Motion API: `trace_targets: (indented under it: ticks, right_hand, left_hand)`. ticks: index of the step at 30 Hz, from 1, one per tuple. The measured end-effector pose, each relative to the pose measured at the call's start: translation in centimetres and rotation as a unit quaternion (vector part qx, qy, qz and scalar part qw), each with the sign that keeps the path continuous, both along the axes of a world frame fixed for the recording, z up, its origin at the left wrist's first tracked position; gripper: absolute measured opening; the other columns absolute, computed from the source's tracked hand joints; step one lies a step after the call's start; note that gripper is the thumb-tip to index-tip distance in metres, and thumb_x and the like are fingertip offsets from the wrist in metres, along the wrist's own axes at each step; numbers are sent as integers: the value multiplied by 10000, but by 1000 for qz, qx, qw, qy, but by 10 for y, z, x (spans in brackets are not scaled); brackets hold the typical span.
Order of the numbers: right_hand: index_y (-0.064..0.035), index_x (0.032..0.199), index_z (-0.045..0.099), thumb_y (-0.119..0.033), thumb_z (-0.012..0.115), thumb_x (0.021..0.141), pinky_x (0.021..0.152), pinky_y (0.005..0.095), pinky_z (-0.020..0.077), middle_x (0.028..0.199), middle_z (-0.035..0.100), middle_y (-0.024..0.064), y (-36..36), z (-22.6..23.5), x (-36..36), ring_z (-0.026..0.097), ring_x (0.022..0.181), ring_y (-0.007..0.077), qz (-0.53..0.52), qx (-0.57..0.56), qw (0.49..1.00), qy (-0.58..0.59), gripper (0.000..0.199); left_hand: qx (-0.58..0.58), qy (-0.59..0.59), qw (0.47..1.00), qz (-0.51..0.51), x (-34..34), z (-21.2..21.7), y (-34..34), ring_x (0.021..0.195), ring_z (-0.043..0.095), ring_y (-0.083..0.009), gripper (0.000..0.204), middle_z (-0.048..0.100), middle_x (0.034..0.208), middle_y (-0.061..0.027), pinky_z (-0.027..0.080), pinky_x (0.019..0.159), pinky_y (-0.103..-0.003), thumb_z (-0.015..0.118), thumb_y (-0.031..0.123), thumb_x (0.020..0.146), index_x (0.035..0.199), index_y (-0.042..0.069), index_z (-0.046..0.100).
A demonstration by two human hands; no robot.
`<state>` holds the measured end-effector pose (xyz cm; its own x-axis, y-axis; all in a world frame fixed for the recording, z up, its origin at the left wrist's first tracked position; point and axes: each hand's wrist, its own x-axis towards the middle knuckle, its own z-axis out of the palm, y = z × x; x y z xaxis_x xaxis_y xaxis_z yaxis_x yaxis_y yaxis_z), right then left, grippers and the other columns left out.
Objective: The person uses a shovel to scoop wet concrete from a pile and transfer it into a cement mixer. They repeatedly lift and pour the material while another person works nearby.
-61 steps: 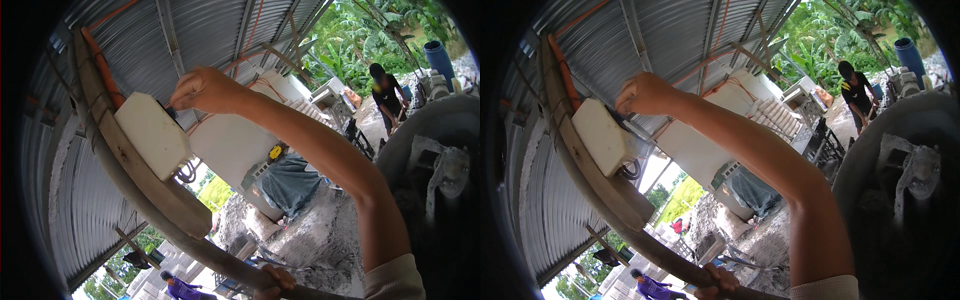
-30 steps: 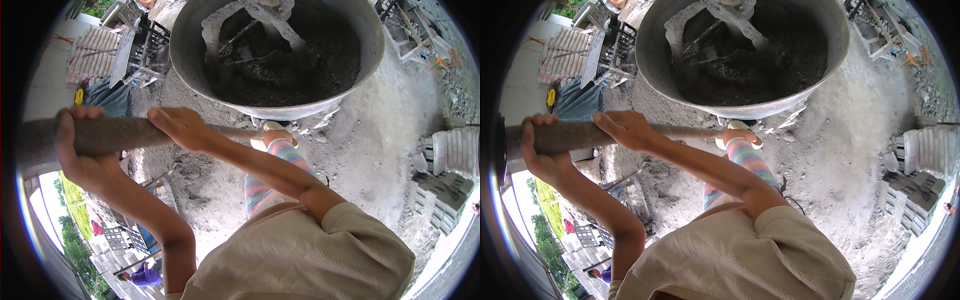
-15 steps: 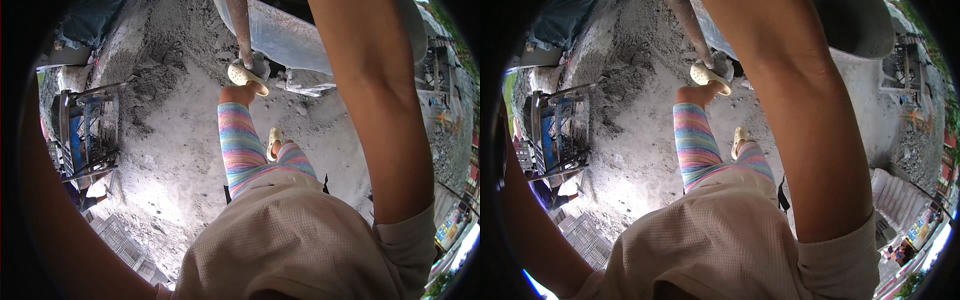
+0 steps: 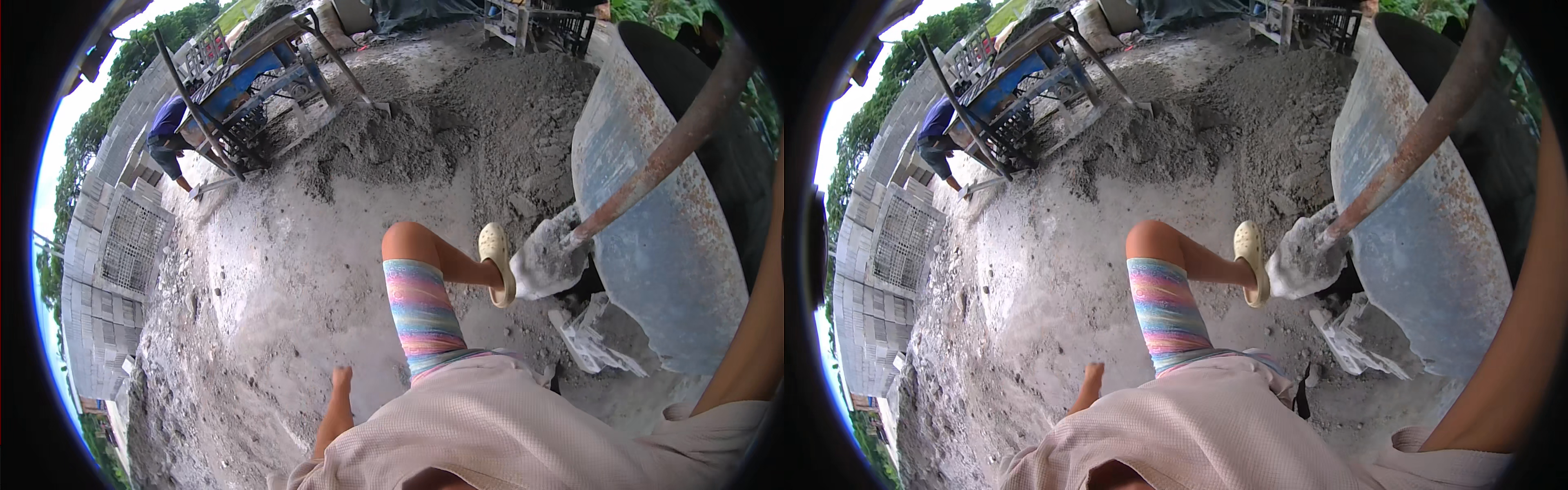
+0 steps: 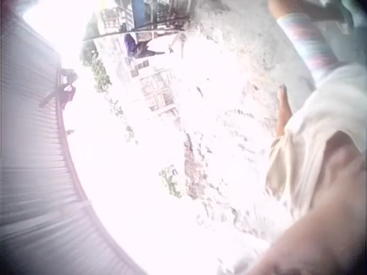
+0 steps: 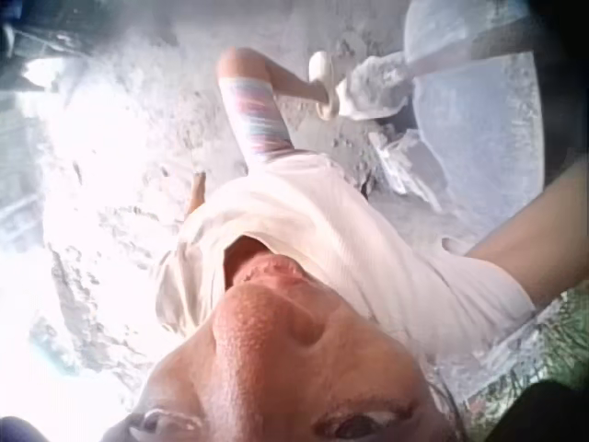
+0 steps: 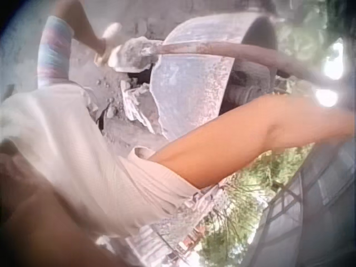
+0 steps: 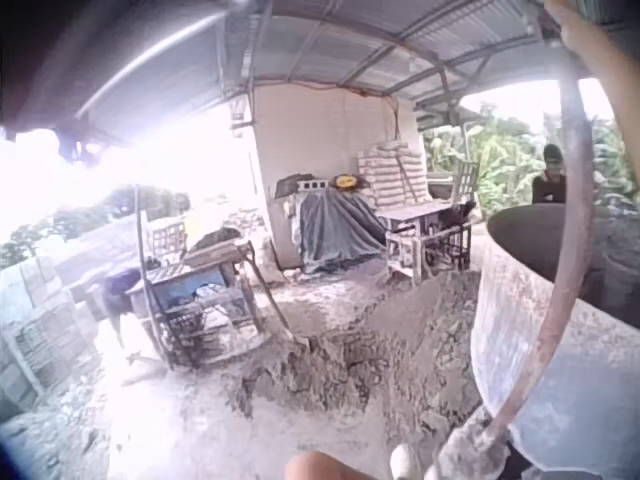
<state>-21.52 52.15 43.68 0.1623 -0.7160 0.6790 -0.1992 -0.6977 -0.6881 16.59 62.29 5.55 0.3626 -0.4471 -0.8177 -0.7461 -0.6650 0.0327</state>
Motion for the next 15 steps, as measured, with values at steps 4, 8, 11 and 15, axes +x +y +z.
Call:
trace_targets:
  ticks: [4, 8, 11, 15]
  right_hand:
    - [40, 965, 572, -456, 408, 803, 668, 359, 440, 867, 586, 188, -73, -67, -33, 573, 769, 252, -162, 105, 977, 89, 546]
    - [39, 951, 578, -423, 428, 802, 644, 366, 446, 853, 590, 186, -152, -131, -80, 579, 746, 253, -328, 152, 920, 151, 508]
    - [38, 940, 582, -398, 442, 801, 626, 371, 451, 842, 594, 185, -198, -153, -119, 583, 728, 254, -450, 168, 863, 160, 479]
    - [37, 926, 588, -364, 461, 800, 601, 377, 458, 829, 599, 183, -210, -161, -201, 589, 704, 254, -625, 217, 729, 174, 440]
  left_hand:
    - [133, 102, 931, 323, -17, -24, 110, 999, 533, -258, 464, 531, 1127, -130, 409, 845, -398, 501, 384, 840, 1164, 53, 472]
    - [133, 135, 855, 482, -33, -42, 61, 991, 534, -272, 455, 526, 1133, -123, 416, 830, -402, 492, 358, 851, 1193, 64, 433]
    - [37, 191, 788, 584, -29, -57, -67, 986, 536, -283, 452, 522, 1137, -118, 422, 820, -405, 485, 339, 859, 1215, 72, 405]
    - [-369, 373, 645, 556, 18, -30, -388, 939, 552, -304, 429, 520, 1132, -140, 437, 777, -392, 485, 307, 857, 1196, 60, 398]
